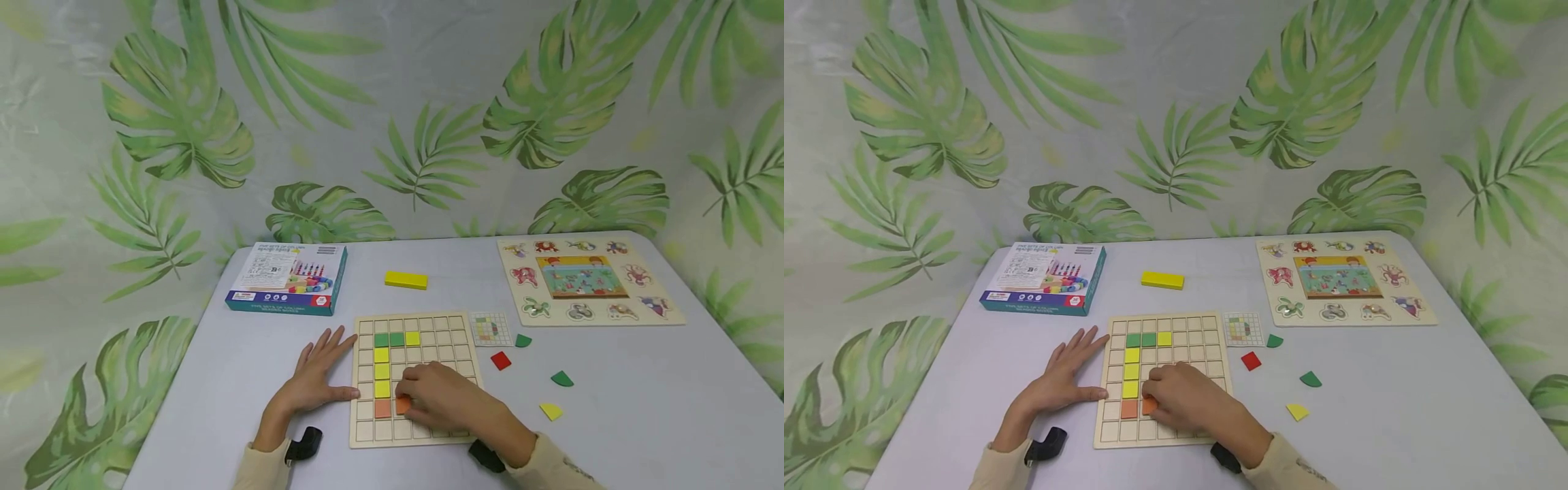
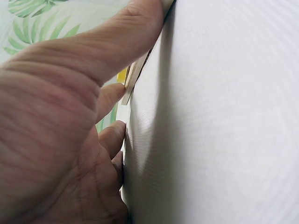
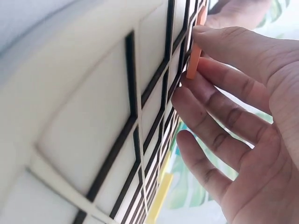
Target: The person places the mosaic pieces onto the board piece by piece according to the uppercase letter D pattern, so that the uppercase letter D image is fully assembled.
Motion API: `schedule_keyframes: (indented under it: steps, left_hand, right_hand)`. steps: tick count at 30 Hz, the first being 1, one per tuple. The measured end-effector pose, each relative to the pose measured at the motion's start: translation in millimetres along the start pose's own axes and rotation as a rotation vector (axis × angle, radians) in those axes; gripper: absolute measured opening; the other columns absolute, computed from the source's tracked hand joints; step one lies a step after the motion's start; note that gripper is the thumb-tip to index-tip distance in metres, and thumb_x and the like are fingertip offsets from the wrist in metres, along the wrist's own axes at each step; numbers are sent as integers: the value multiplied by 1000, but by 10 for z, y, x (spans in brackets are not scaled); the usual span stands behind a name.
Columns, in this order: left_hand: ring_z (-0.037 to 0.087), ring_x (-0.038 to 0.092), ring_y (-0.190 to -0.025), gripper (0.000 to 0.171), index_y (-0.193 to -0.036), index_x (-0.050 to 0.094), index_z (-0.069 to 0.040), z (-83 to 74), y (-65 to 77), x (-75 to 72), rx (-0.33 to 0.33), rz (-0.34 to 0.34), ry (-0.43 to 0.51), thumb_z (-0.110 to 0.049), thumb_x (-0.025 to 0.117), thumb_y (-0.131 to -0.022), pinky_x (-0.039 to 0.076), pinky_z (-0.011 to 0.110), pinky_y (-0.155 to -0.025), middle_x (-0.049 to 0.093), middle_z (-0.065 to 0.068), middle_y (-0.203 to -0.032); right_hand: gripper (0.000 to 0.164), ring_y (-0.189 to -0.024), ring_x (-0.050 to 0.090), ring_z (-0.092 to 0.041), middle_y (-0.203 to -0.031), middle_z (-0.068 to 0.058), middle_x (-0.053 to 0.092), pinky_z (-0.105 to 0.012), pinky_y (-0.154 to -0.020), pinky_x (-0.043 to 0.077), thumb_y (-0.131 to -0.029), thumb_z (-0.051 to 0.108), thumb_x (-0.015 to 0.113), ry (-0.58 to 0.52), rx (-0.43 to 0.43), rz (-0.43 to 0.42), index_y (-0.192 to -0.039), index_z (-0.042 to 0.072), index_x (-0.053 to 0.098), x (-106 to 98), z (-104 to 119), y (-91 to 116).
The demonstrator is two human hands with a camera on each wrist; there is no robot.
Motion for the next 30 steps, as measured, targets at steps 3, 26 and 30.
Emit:
schedule_keyframes:
  steps: [3,26,30]
  left_hand:
    - [39,1,-156,99,-156,37,-15,-9,4,-3,0,3,6,-38,87,-74,-5,63,-120,16,14,-168]
    - [38,1,-156,100,-156,37,-15,12,-6,3,2,2,-2,-39,88,-74,-5,63,-120,15,13,-168]
    - [38,1,-156,100,-156,37,-15,13,-7,3,3,3,5,-38,88,-73,-6,63,-120,16,13,-168]
  right_hand:
    - [16,-88,59,-6,-94,10,66,-28,-84,52,-93,34,70,10,-7,3,-102,21,73,-2,16,-6]
    - [39,-113,61,-14,-118,4,65,-32,-99,52,-89,32,77,-71,85,5,-124,17,66,-25,30,92]
    - [42,-113,60,-14,-121,4,63,-33,-99,52,-91,30,75,-74,105,-40,-129,17,63,-45,-25,267]
Point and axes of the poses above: each hand's wrist, its own y-axis away from the middle knuckle, its own x-axis out of the palm, z = x × y, the point moved 2 cm from there along -y, towards the middle knuckle
